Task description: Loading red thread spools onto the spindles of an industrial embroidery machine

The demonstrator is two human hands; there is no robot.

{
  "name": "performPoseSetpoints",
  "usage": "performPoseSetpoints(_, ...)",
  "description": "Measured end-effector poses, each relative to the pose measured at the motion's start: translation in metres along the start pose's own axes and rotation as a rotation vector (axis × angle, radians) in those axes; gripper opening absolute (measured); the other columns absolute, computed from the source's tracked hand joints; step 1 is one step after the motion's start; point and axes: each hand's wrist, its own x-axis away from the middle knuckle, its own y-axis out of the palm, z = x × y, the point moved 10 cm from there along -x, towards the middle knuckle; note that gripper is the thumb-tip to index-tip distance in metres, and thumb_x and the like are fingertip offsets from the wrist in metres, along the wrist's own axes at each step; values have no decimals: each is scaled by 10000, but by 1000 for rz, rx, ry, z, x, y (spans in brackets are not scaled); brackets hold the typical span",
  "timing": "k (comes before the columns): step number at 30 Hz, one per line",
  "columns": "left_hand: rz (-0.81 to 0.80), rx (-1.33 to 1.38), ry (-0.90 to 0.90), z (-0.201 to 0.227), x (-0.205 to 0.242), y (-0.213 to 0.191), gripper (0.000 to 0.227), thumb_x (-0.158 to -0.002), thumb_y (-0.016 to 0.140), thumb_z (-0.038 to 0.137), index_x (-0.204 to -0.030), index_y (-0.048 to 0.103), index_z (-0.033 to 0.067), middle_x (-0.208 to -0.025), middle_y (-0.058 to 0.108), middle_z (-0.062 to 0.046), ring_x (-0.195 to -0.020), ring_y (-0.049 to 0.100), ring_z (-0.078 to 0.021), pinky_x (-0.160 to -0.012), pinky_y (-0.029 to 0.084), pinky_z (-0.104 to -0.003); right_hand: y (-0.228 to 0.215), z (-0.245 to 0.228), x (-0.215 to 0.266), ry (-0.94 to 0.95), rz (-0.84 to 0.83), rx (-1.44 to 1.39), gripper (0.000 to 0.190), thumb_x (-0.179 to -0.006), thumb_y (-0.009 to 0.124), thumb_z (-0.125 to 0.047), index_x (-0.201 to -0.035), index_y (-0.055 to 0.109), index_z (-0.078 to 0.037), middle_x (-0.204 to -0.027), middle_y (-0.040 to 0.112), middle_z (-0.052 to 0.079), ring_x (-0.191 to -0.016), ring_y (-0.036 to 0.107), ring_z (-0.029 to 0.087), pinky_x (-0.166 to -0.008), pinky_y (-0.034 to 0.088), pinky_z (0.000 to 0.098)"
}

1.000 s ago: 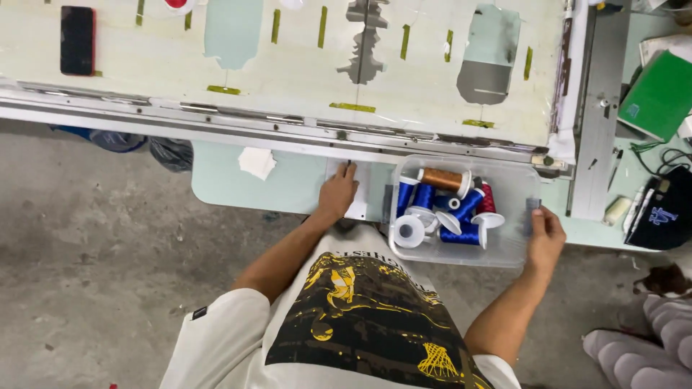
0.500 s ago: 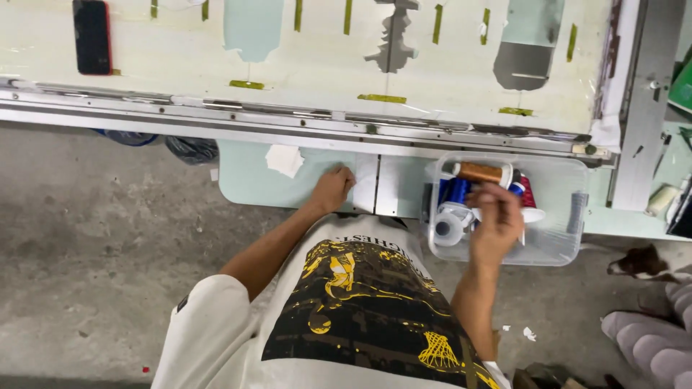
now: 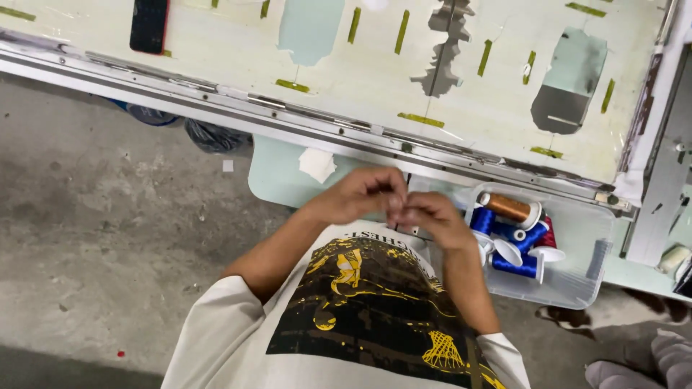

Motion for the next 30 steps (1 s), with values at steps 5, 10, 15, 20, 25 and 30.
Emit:
performPoseSetpoints(5, 237, -207, 1, -10, -1, -49, 143, -930, 592, 109, -1002, 567, -11, -788, 593, -109, -744, 609, -155, -688, 575, -330, -97, -39, 53, -206, 428, -27, 235, -865, 524, -67, -736, 562, 125, -409, 337, 31, -367, 408, 163, -424, 421, 296)
performPoseSetpoints(10, 240, -487, -134, -28, 0, -55, 114, -936, 554, 123, -979, 597, 27, -844, 599, -82, -730, 572, -156, -677, 512, -305, -122, -111, 87, -213, 531, 142, 186, -920, 522, -170, -822, 561, -17, -482, 340, -49, -397, 335, 77, -406, 330, 231)
performPoseSetpoints(15, 318, -689, -278, -46, 7, -86, 108, -930, 522, 132, -971, 609, 84, -910, 653, -25, -789, 603, -155, -699, 485, -285, -152, -168, 159, -342, 602, 136, 179, -1023, 520, -229, -1061, 690, -188, -830, 690, -92, -636, 625, -53, -498, 490, 61)
performPoseSetpoints(20, 301, -726, -257, -50, -6, -110, 125, -962, 499, 169, -988, 597, 95, -855, 634, -18, -733, 621, -148, -660, 501, -298, -203, -149, 256, -186, 1289, 201, 201, -966, 591, -262, -1085, 627, -105, -715, 590, 8, -641, 593, 140, -617, 546, 253)
performPoseSetpoints(25, 371, -824, -302, -31, -46, -151, 116, -925, 552, 169, -993, 613, 99, -920, 665, -25, -784, 629, -162, -699, 500, -295, -231, -128, 382, 420, 1794, 1095, 216, -979, 642, -139, -1157, 642, -16, -1033, 656, 149, -911, 628, 236, -708, 479, 348)
performPoseSetpoints(30, 384, -1099, -109, -20, -116, -244, 66, -895, 600, 131, -958, 619, 122, -920, 670, -33, -750, 630, -169, -703, 516, -291, -253, -60, 435, 1346, 1656, 950, 621, -1044, 443, -577, -1192, 648, -10, -1125, 604, 395, -1048, 543, 570, -888, 389, 585)
